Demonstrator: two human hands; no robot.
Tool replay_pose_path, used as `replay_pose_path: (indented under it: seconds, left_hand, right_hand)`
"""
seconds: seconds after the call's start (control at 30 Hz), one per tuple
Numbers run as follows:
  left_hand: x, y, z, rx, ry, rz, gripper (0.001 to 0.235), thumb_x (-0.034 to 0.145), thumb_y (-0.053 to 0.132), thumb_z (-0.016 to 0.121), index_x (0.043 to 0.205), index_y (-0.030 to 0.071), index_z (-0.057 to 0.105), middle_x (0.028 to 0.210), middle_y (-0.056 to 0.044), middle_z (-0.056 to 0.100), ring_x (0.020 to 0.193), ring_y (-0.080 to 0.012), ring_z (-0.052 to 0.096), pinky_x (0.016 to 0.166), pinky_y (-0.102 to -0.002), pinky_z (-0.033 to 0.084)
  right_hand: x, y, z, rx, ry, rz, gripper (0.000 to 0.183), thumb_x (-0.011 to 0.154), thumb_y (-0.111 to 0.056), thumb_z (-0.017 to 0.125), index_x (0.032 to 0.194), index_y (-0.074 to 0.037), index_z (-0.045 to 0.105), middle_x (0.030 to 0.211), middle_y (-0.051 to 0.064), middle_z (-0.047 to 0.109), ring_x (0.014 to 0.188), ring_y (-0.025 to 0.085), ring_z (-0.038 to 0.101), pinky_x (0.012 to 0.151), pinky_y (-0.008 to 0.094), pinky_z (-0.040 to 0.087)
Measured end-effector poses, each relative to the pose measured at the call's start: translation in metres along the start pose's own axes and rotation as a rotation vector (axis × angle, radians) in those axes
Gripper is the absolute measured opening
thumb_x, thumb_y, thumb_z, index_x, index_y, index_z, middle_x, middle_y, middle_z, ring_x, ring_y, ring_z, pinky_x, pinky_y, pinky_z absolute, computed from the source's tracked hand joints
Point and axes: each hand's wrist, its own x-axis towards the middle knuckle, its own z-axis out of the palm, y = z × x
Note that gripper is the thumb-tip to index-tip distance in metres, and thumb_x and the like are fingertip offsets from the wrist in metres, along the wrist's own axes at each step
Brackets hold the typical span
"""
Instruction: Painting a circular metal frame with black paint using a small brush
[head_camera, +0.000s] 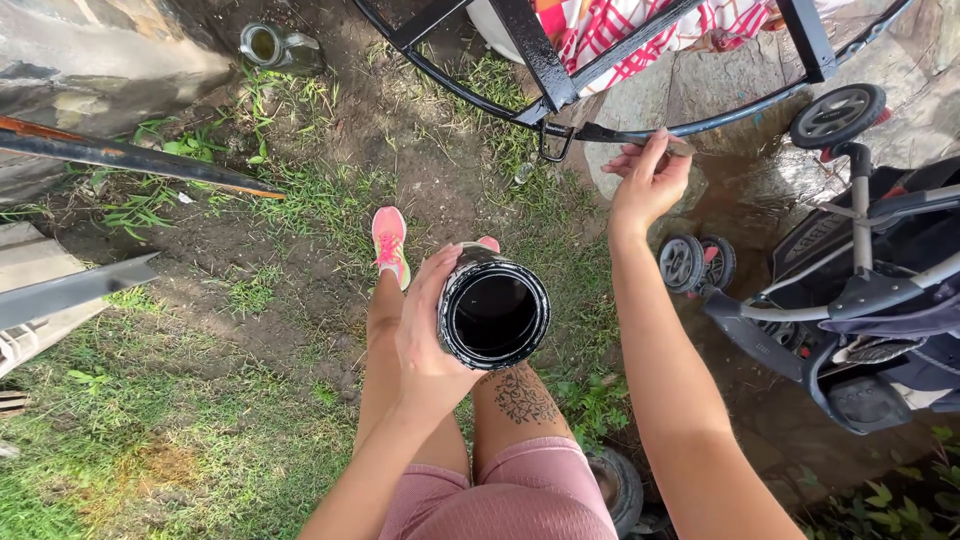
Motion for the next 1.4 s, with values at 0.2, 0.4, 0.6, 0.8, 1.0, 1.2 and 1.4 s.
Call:
replay_pose_path:
  seconds: [0.2, 0.4, 0.6, 0.8, 1.0, 1.2, 1.4]
  left_hand:
    - [0.006, 0.006, -0.001, -0.042, -0.039, -0.012, 0.07, 0.067, 0.004, 0.093, 0.126, -0.013, 0.059, 0.125, -0.029, 0.067, 0.119, -0.052, 0.065, 0.111, -0.062, 0.044]
    - [-0.005, -0.004, -0.009, 0.034, -0.22, -0.039, 0.077, 0.084, 0.025, 0.088, 0.144, 0.001, 0.046, 0.147, -0.02, 0.055, 0.14, -0.038, 0.056, 0.127, -0.052, 0.042]
    - [-0.007, -0.004, -0.011, 0.02, -0.246, -0.067, 0.078, 0.084, 0.029, 0.087, 0.144, 0.002, 0.045, 0.147, -0.019, 0.055, 0.142, -0.0379, 0.054, 0.127, -0.052, 0.042]
    - [-0.006, -0.003, -0.01, 0.02, -0.242, -0.069, 0.077, 0.085, 0.029, 0.087, 0.144, 0.002, 0.045, 0.147, -0.02, 0.055, 0.142, -0.0386, 0.054, 0.126, -0.052, 0.042]
    - [-0.006, -0.005, -0.007, 0.025, -0.239, -0.063, 0.077, 0.085, 0.028, 0.087, 0.144, 0.001, 0.044, 0.148, -0.021, 0.054, 0.142, -0.0384, 0.054, 0.128, -0.054, 0.04]
    - [-0.005, -0.003, -0.007, 0.012, -0.243, -0.083, 0.077, 0.084, 0.026, 0.087, 0.144, 0.001, 0.045, 0.148, -0.02, 0.054, 0.142, -0.0377, 0.054, 0.128, -0.052, 0.04]
    - [-0.006, -0.005, -0.006, 0.04, -0.25, -0.077, 0.081, 0.084, 0.031, 0.088, 0.146, 0.001, 0.044, 0.149, -0.019, 0.054, 0.144, -0.0366, 0.053, 0.13, -0.055, 0.037]
  right_hand:
    - [0.02, -0.016, 0.009, -0.134, 0.02, 0.024, 0.025, 0.102, -0.024, 0.058, 0.093, -0.001, 0.057, 0.064, 0.022, 0.073, 0.041, 0.022, 0.07, 0.034, 0.031, 0.066]
    - [0.048, -0.045, 0.029, -0.321, -0.012, 0.487, 0.018, 0.099, -0.017, 0.058, 0.094, 0.0, 0.062, 0.065, 0.013, 0.073, 0.04, 0.014, 0.064, 0.04, 0.027, 0.068]
    - [0.057, -0.056, 0.034, -0.565, -0.208, 0.344, 0.02, 0.099, -0.011, 0.053, 0.08, -0.006, 0.054, 0.062, 0.008, 0.073, 0.039, 0.015, 0.069, 0.038, 0.027, 0.067]
    - [0.061, -0.064, 0.038, -0.678, -0.333, 0.16, 0.019, 0.096, -0.008, 0.05, 0.077, -0.006, 0.052, 0.06, 0.007, 0.07, 0.038, 0.014, 0.067, 0.033, 0.027, 0.065]
    - [0.063, -0.069, 0.032, -0.831, -0.448, -0.042, 0.029, 0.1, -0.009, 0.049, 0.072, -0.009, 0.053, 0.057, 0.001, 0.069, 0.035, 0.012, 0.066, 0.035, 0.024, 0.059]
    - [0.059, -0.066, 0.032, -0.787, -0.481, -0.097, 0.027, 0.104, -0.012, 0.048, 0.077, -0.012, 0.049, 0.055, -0.002, 0.068, 0.036, 0.01, 0.065, 0.055, 0.025, 0.065]
    - [0.049, -0.078, 0.039, -0.685, -0.57, -0.219, 0.022, 0.109, -0.014, 0.05, 0.088, -0.007, 0.047, 0.063, 0.004, 0.069, 0.039, 0.013, 0.066, 0.035, 0.027, 0.058]
